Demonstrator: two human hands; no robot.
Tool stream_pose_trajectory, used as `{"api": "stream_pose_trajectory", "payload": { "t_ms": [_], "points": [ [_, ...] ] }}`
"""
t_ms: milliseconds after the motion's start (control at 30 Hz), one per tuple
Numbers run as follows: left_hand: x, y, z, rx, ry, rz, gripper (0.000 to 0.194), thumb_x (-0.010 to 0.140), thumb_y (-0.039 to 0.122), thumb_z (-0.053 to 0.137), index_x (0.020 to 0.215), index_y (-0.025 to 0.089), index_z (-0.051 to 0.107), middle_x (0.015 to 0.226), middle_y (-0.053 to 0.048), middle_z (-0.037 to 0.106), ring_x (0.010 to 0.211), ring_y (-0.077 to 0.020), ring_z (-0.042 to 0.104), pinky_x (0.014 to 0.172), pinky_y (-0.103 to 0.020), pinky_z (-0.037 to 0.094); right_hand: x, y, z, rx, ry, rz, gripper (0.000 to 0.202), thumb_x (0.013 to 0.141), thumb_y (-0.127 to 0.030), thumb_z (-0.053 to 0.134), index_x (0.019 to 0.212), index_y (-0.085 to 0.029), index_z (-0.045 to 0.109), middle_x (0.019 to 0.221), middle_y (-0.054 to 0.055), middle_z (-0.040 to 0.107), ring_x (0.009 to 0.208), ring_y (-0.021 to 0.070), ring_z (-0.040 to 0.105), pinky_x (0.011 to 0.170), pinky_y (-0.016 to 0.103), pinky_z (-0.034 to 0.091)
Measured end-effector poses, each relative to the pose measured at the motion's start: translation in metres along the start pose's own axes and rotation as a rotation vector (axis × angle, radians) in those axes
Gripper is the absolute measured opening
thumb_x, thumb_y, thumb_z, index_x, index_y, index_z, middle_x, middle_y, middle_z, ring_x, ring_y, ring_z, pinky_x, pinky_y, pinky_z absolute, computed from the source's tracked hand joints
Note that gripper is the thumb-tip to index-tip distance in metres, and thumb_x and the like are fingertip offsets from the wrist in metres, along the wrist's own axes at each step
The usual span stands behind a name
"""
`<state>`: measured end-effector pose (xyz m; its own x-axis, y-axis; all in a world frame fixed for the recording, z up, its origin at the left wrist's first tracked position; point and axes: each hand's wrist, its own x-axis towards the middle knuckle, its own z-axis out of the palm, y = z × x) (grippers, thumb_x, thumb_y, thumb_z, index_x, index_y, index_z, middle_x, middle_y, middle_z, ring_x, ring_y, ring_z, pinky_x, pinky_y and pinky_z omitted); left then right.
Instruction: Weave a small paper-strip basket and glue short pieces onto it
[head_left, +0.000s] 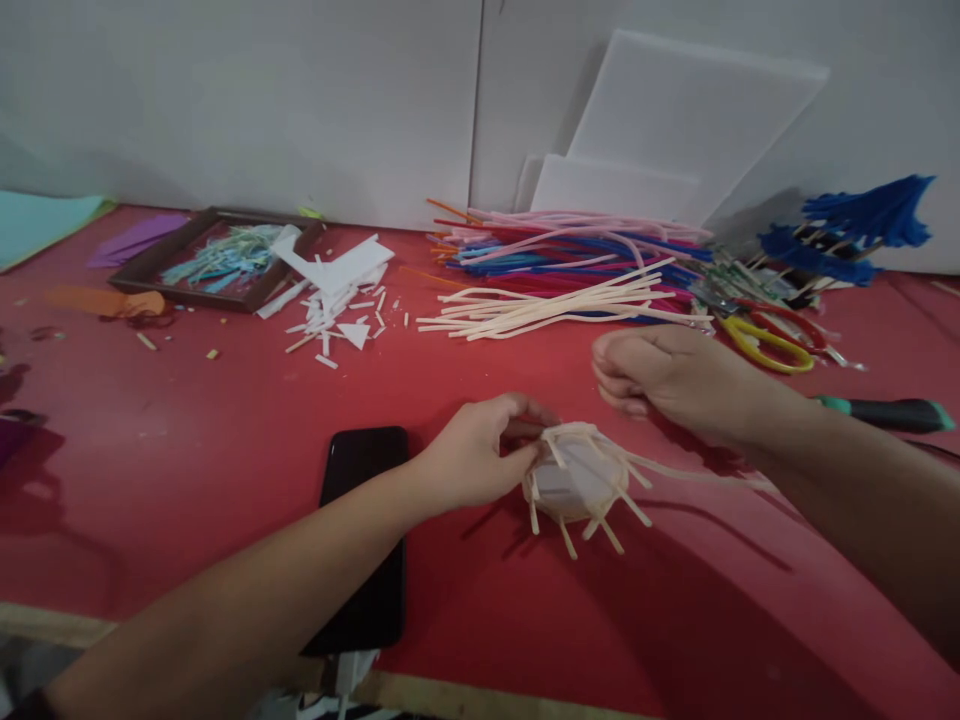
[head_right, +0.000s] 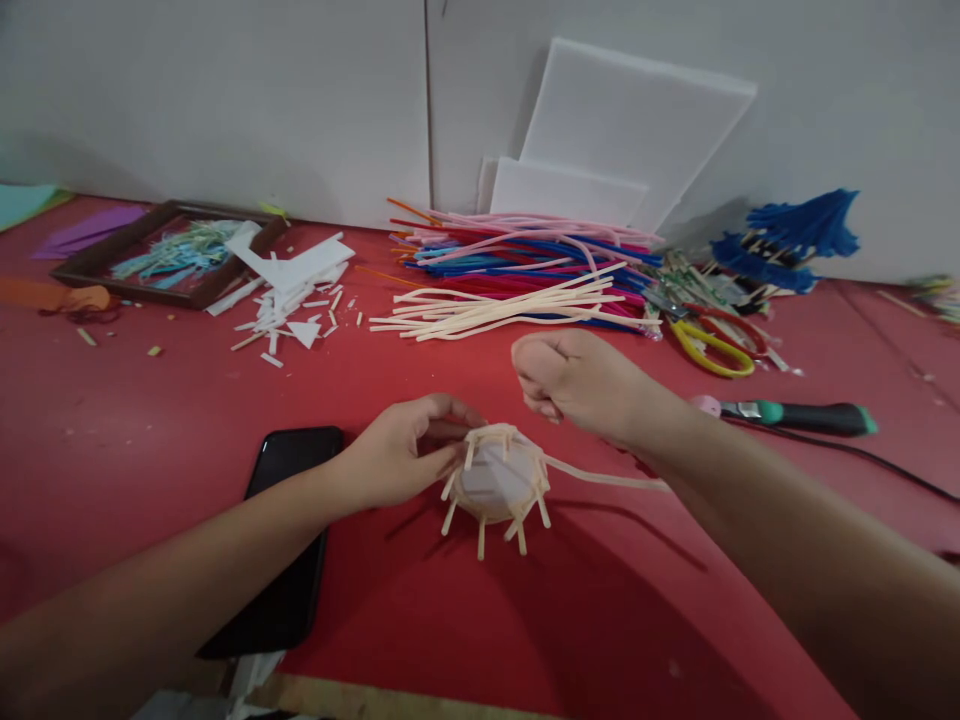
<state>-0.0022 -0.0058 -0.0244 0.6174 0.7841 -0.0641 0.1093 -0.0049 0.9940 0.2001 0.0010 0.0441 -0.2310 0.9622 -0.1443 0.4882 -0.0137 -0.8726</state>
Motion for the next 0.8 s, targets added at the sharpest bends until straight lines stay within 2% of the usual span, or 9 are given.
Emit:
{"api": "stream_pose_trajectory", "payload": {
  "t_ms": [100,200,267,300,367,467,533,667,800],
  "points": [
    [0.000,-0.001,-0.001,0.000,-0.021,0.031,0.013,0.086,0.009,0.062,0.097,0.015,0.061,0.111,-0.013,0.076,0.107,-0.0213,0.075,0.086,-0.029,0.058,0.002,-0.001,-0.001,-0.011,0.033,-0.020,0.045,0.084,-0.059,0.062,0.058,-0.025,0.046,0.053,-0.003,0.046,0.049,0.0122,0.042,0.051,0.030,0.037],
    [-0.001,0.002,-0.002,-0.003,-0.043,0.043,0.011,0.087,0.012,0.062,0.097,0.015,0.061,0.111,-0.013,0.076,0.105,-0.0204,0.075,0.081,-0.026,0.057,0.005,0.000,-0.005,-0.029,0.084,-0.049,0.050,0.060,-0.066,0.083,0.068,-0.025,0.056,0.064,-0.002,0.058,0.061,0.0139,0.053,0.061,0.031,0.045],
    [-0.001,0.004,-0.002,0.000,-0.051,0.027,0.011,0.087,0.012,0.062,0.097,0.016,0.062,0.110,-0.012,0.076,0.102,-0.0188,0.075,0.075,-0.023,0.055,0.007,0.003,-0.008,-0.053,0.107,-0.050,0.054,0.054,-0.069,0.086,0.068,-0.025,0.057,0.070,0.000,0.063,0.066,0.0164,0.058,0.066,0.033,0.048],
    [-0.002,0.005,-0.002,0.001,-0.055,0.017,0.011,0.087,0.012,0.061,0.097,0.016,0.061,0.109,-0.012,0.076,0.100,-0.0181,0.075,0.073,-0.022,0.054,0.007,0.005,-0.009,-0.087,0.103,-0.047,0.052,0.056,-0.069,0.084,0.068,-0.025,0.059,0.072,0.001,0.065,0.068,0.0179,0.061,0.068,0.034,0.050],
    [-0.002,0.006,-0.001,0.000,-0.065,0.012,0.010,0.087,0.013,0.060,0.096,0.016,0.061,0.106,-0.011,0.076,0.098,-0.0180,0.075,0.069,-0.021,0.052,0.007,0.010,-0.011,-0.180,0.090,-0.041,0.042,0.071,-0.066,0.075,0.074,-0.025,0.065,0.074,0.004,0.070,0.069,0.0202,0.064,0.068,0.036,0.051],
    [-0.003,0.008,-0.001,0.006,-0.077,0.014,0.009,0.087,0.016,0.061,0.096,0.016,0.062,0.102,-0.011,0.076,0.097,-0.0194,0.075,0.066,-0.021,0.051,0.007,0.020,-0.011,-0.299,0.087,-0.054,0.024,0.086,-0.047,0.060,0.084,-0.025,0.070,0.071,0.005,0.071,0.065,0.0214,0.065,0.066,0.038,0.052],
    [-0.003,0.008,-0.001,0.016,-0.087,0.002,0.011,0.086,0.016,0.062,0.097,0.016,0.062,0.099,-0.010,0.076,0.096,-0.0197,0.075,0.065,-0.022,0.051,0.006,0.026,-0.010,-0.351,0.099,-0.081,0.020,0.087,-0.038,0.054,0.086,-0.025,0.069,0.070,0.005,0.069,0.069,0.0230,0.065,0.071,0.041,0.052],
    [-0.004,0.008,-0.001,0.009,-0.104,-0.005,0.011,0.087,0.016,0.061,0.097,0.016,0.062,0.097,-0.009,0.076,0.095,-0.0190,0.075,0.066,-0.021,0.051,0.004,0.037,-0.007,-0.439,0.101,-0.157,0.024,0.086,-0.038,0.049,0.084,-0.025,0.069,0.088,0.010,0.073,0.089,0.0278,0.067,0.087,0.046,0.050],
    [-0.004,0.009,-0.002,0.026,-0.105,-0.016,0.011,0.086,0.015,0.061,0.097,0.016,0.062,0.096,-0.010,0.076,0.095,-0.0195,0.075,0.065,-0.020,0.049,0.001,0.044,-0.004,-0.483,0.100,-0.210,0.016,0.077,-0.036,0.058,0.074,-0.025,0.068,0.089,0.010,0.071,0.086,0.0275,0.066,0.084,0.045,0.050]
  ]
}}
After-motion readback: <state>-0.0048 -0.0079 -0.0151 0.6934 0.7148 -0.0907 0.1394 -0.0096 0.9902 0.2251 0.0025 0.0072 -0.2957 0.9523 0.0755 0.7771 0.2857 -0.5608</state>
